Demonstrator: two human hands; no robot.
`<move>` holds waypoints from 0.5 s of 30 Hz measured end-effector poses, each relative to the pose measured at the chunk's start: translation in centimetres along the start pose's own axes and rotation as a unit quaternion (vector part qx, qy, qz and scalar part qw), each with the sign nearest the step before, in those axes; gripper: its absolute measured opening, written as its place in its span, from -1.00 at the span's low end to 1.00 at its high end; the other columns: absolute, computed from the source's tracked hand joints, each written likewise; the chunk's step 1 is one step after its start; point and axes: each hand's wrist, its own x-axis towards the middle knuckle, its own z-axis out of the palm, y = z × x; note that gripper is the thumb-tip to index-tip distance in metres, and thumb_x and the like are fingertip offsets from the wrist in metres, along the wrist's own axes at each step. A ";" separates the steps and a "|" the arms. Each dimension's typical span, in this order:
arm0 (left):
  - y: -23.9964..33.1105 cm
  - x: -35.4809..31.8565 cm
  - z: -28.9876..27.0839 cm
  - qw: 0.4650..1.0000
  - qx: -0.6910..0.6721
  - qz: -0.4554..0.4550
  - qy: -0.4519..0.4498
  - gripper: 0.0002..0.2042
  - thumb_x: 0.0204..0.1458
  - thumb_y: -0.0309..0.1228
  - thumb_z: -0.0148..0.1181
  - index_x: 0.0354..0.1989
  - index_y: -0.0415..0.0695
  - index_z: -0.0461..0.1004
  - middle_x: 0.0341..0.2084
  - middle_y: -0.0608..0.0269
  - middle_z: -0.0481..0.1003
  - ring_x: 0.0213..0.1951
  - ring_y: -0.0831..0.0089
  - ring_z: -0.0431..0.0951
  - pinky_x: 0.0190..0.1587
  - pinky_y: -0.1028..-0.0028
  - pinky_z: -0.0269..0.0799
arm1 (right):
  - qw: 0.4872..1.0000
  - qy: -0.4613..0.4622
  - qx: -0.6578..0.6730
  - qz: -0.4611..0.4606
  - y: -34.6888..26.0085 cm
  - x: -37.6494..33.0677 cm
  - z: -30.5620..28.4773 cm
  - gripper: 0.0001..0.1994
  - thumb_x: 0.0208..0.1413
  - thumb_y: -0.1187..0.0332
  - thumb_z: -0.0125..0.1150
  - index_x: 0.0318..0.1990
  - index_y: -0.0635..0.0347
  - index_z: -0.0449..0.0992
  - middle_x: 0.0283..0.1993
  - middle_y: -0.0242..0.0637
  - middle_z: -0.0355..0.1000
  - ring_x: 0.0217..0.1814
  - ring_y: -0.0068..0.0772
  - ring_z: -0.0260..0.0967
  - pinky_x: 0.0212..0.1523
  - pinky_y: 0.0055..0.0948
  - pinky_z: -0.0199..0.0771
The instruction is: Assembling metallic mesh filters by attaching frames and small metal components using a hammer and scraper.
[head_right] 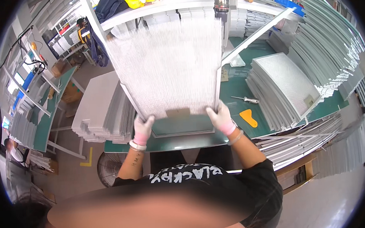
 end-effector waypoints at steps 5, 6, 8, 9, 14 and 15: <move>4.4 2.3 -1.2 0.988 -0.021 0.093 -0.120 -0.61 0.03 -0.54 0.22 0.07 -0.33 0.36 -0.07 0.21 0.49 -0.06 0.54 0.48 0.06 0.56 0.36 | 0.986 -0.021 0.164 -0.007 -2.9 2.5 -2.4 -0.64 0.03 0.50 0.16 0.03 0.32 0.38 0.02 -0.28 0.38 0.07 -0.49 0.29 0.17 -0.43 0.26; 7.2 3.2 -0.8 0.985 -0.075 0.103 -0.117 -0.61 0.04 -0.56 0.19 0.07 -0.33 0.35 -0.05 0.21 0.48 -0.04 0.54 0.47 0.07 0.56 0.34 | 0.980 0.012 0.197 -0.018 -4.7 3.8 -2.6 -0.68 0.05 0.55 0.13 0.01 0.31 0.38 -0.05 -0.33 0.39 0.02 -0.53 0.31 0.14 -0.46 0.27; 10.5 5.2 -0.6 0.978 -0.153 0.100 -0.101 -0.62 0.06 -0.60 0.15 0.08 -0.34 0.34 -0.05 0.20 0.48 -0.03 0.53 0.47 0.07 0.55 0.35 | 0.982 0.045 0.184 0.000 -7.4 5.9 -2.8 -0.95 0.13 0.59 0.08 -0.28 0.25 0.39 -0.26 -0.44 0.39 -0.23 -0.71 0.24 -0.15 -0.64 0.29; 10.7 5.9 -0.5 0.975 -0.180 0.088 -0.098 -0.63 0.07 -0.63 0.13 0.09 -0.35 0.34 -0.06 0.20 0.49 -0.04 0.52 0.48 0.05 0.54 0.36 | 0.983 0.057 0.176 0.008 -7.2 6.2 -3.0 -0.88 0.16 0.56 0.10 -0.40 0.21 0.32 -0.33 -0.48 0.36 -0.33 -0.74 0.15 -0.25 -0.68 0.23; 8.6 3.7 0.5 0.983 -0.140 0.107 -0.045 -0.68 0.06 -0.66 0.11 0.03 -0.37 0.36 -0.08 0.17 0.51 -0.09 0.52 0.51 -0.01 0.53 0.40 | 0.976 0.084 0.203 -0.007 -7.6 4.6 -1.4 -0.84 0.19 0.51 0.12 -0.09 0.36 0.43 -0.12 -0.33 0.49 -0.13 -0.64 0.36 -0.04 -0.56 0.36; 8.4 2.9 0.4 0.981 -0.148 0.126 -0.027 -0.69 0.06 -0.66 0.12 0.01 -0.37 0.37 -0.10 0.16 0.52 -0.10 0.53 0.51 -0.02 0.53 0.40 | 0.976 0.081 0.204 -0.001 -7.0 4.1 -1.2 -0.84 0.19 0.51 0.12 -0.09 0.36 0.43 -0.12 -0.33 0.49 -0.13 -0.64 0.36 -0.04 -0.56 0.36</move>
